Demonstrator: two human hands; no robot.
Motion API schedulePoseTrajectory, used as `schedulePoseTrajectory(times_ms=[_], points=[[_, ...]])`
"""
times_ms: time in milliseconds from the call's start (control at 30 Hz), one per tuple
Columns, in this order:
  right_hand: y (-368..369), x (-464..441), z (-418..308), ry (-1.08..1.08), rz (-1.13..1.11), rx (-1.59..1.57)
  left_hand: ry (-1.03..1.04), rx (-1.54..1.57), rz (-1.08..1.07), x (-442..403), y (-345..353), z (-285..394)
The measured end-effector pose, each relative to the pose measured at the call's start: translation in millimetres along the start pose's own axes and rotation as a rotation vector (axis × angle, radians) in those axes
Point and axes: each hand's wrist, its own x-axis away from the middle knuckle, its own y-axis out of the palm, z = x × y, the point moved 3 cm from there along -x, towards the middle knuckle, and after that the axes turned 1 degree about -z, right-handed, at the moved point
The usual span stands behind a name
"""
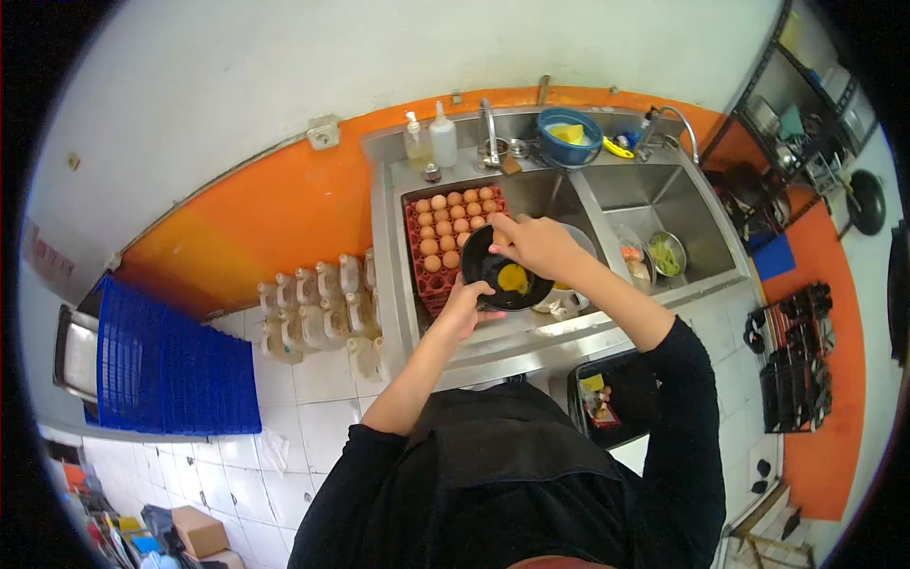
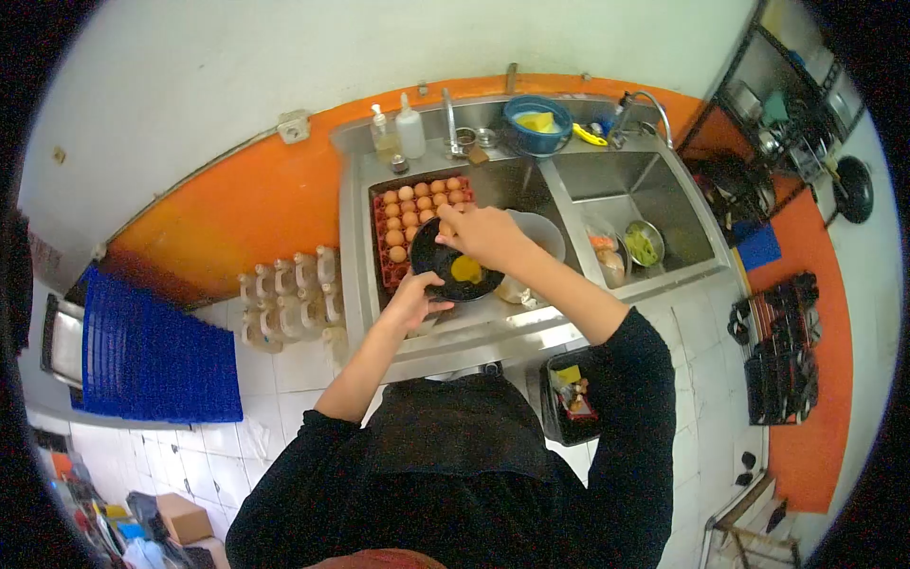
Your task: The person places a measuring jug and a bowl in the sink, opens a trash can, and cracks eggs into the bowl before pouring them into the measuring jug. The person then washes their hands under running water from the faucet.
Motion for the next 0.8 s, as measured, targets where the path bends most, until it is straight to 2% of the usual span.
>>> schedulePoseTrajectory(times_ms=[33,67,167,200,300,333,433,467,567,633,700,767,800], points=[[1.9,5.5,3.9,0.015,-0.003,-0.084,-0.011,-0.002,-0.029,-8.0,-1.7,-4.4],[15.1,11.0,14.7,0.105,-0.121,-0.198,-0.025,-0.006,-0.059,-15.5,-2.4,-8.7],[28.0,39.3,34.5,0.153,-0.035,-0.379,-0.098,-0.006,-0.205,-35.5,5.4,-20.7],[27.8,50.1,40.9,0.176,0.067,-0.458,-0.064,-0.061,-0.155,-28.7,19.1,-17.6],[28.1,97.8,63.8,0.411,0.282,-0.743,-0.136,-0.112,-0.231,-52.5,34.3,-31.3],[23.6,119.8,65.8,0.441,0.431,-0.804,-0.145,-0.128,-0.218,-60.1,40.1,-36.4],[35.0,204.1,83.3,0.701,0.627,-1.179,-0.168,-0.185,-0.231,-100.0,51.4,-53.2],[43.4,240.8,90.4,0.817,0.685,-1.057,-0.193,-0.201,-0.214,-113.2,57.4,-55.4],[78.6,350.0,97.6,1.151,0.781,-0.834,-0.078,-0.293,-0.170,-150.1,75.6,-61.9],[97.3,397.0,91.2,1.278,0.774,-0.411,0.051,-0.401,-0.109,-175.3,90.8,-63.6],[143.2,446.5,102.2,1.389,0.727,-0.348,0.202,-0.546,-0.055,-203.5,99.9,-73.9],[182.0,483.8,106.4,1.532,0.387,-0.110,0.613,-1.033,-0.030,-232.8,102.6,-82.9],[174.3,480.4,107.0,1.551,0.377,-0.066,0.894,-1.239,-0.031,-255.5,98.2,-92.1]])
